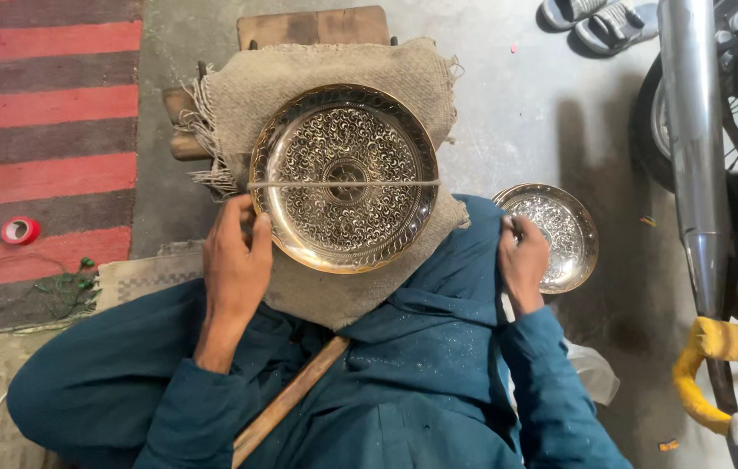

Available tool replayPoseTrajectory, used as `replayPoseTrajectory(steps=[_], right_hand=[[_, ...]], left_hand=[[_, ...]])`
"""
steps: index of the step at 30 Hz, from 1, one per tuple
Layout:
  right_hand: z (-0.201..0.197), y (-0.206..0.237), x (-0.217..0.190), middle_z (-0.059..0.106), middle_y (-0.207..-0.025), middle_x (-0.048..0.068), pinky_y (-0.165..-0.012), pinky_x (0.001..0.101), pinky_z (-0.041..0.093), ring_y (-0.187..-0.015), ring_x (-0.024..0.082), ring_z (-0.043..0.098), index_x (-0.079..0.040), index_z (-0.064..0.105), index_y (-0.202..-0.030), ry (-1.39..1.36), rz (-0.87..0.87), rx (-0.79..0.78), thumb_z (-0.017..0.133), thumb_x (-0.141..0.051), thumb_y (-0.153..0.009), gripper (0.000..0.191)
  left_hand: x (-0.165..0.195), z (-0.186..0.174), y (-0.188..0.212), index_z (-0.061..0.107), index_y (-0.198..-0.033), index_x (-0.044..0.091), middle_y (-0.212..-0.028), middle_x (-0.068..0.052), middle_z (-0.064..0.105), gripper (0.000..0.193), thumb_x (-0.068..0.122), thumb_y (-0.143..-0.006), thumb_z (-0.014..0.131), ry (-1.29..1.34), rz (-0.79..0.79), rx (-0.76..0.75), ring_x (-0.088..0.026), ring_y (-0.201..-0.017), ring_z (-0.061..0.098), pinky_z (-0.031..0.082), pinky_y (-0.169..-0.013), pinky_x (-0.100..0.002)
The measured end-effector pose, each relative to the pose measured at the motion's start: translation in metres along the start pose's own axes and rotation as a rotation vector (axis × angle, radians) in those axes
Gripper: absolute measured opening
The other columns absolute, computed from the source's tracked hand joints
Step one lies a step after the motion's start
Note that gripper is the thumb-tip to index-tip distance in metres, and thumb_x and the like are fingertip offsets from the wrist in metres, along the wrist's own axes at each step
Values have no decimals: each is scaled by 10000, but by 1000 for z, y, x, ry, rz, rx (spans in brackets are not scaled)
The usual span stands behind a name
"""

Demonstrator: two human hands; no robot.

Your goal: The person sits cross-legged on the floor with an ornate brass plate resting on their lap and repeatedly taps a small punch held against the plate's surface using a wooden mallet, working the decorative pattern. They occasionally reposition the plate and adjust a cord stretched across it before resuming tapping.

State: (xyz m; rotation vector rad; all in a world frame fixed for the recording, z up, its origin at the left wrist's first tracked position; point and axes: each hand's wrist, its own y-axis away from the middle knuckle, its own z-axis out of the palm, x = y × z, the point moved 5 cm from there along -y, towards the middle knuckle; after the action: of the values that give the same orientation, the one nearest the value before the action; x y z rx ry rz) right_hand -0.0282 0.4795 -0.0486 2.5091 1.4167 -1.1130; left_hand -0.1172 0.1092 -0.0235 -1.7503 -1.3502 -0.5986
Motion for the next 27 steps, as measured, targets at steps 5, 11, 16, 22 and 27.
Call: replayPoseTrajectory(steps=[5,11,16,22,27], right_hand=[[4,6,8,696,-905,208,-733,370,512,-801,257,682,27,690,-1128,-163,-170,-61,621,-82,-1000,182],[6,41,40,596,-781,110,-677,324,435,-769,121,525,45,637,-1013,-326,22,-402,617,-97,-1047,146],[12,10,32,513,-706,167,-622,389,404,-660,234,459,67,573,-849,-85,-31,-193,693,-153,-1065,331],[21,-17,16,663,-918,239,-727,479,463,-810,407,607,49,636,-1008,19,-189,-41,646,-152,-1138,240],[12,20,36,615,-834,142,-697,368,447,-748,194,531,48,636,-1062,-118,-72,-192,642,-168,-1126,226]], left_hand=[[-2,-33,16,664,-1236,41,-947,-142,716,233,129,-1024,622,-49,-134,-30,-229,-772,685,532,-671,-366],[-50,-98,41,682,-1216,30,-864,-108,671,227,49,-997,631,-130,-240,13,-178,-736,634,513,-672,-322],[-90,-94,51,695,-1179,46,-871,-112,685,200,34,-990,631,-213,-255,27,-199,-748,669,528,-696,-330],[-91,-66,60,718,-1136,80,-943,-130,720,208,92,-934,671,-497,-186,-22,-333,-825,700,527,-707,-432],[-78,-59,60,703,-1136,55,-1001,-146,713,166,75,-974,675,-405,-128,-15,-324,-888,702,542,-744,-409]])
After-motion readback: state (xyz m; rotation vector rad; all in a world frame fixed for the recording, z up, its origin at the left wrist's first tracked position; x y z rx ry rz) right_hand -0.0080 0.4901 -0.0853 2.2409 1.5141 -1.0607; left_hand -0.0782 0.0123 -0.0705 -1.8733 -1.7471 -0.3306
